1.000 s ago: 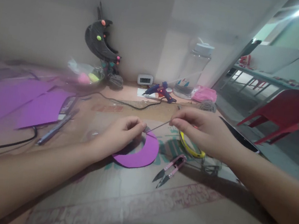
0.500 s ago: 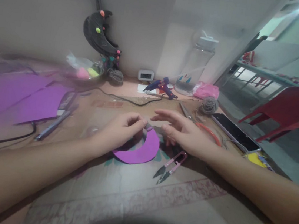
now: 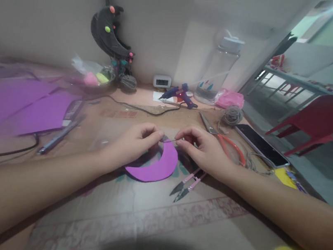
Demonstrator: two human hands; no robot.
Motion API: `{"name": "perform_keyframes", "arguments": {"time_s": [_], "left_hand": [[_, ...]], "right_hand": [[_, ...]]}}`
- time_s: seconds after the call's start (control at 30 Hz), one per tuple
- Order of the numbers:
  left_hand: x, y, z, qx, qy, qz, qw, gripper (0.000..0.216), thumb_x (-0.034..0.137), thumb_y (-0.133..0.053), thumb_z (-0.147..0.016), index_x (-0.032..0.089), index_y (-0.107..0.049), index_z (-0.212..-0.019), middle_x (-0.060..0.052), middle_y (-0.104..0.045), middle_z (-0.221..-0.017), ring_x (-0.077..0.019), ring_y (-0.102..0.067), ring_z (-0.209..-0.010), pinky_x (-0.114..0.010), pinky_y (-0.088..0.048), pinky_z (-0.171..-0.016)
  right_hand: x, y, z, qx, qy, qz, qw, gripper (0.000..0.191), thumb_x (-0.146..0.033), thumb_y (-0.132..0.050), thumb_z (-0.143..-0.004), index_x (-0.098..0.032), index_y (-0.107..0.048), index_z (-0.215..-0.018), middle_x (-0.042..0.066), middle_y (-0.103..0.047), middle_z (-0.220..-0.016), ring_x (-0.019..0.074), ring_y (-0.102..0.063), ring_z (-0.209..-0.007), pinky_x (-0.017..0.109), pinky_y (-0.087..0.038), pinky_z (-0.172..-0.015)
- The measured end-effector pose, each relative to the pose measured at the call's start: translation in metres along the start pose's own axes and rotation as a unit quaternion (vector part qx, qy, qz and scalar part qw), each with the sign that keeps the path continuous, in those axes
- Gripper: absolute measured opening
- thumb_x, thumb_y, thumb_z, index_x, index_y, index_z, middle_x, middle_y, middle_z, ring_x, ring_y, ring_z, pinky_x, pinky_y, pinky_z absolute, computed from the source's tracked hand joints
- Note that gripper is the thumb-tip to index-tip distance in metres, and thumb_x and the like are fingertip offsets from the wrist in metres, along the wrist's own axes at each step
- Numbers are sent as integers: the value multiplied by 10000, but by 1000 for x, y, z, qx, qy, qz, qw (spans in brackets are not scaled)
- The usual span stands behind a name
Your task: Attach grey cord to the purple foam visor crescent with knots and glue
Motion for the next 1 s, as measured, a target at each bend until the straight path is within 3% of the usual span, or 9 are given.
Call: {"name": "perform_keyframes", "arguments": {"time_s": [0.23, 1.0], "left_hand": [[0, -2, 0, -17, -3, -7, 1000, 325, 397, -468, -910, 174, -550, -689, 16, -563, -637, -120, -516, -601, -237, -379, -585], [2, -9, 1, -68, -51, -55, 995, 341, 419, -430, -935, 179, -547, -722, 18, -565, -683, -131, -533, -663, -260, -389, -629]], "right_hand": [[1, 0, -2, 7, 12, 2, 1000, 57, -203, -579, -851, -185, -631, -836, -4, -646, -785, 117, -562, -702, 240, -415, -650], [4, -3, -1, 4, -15, -34, 999, 101, -259, -578, -853, -168, -619, -836, -29, -589, -671, 91, -499, -590, 209, -388, -543]]}}
Point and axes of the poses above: each hand's wrist, its own z-axis away from the middle knuckle, its own y-axis out of the back of the hand, x = y × z, the point moved 6 cm from there along -z, towards the middle knuckle
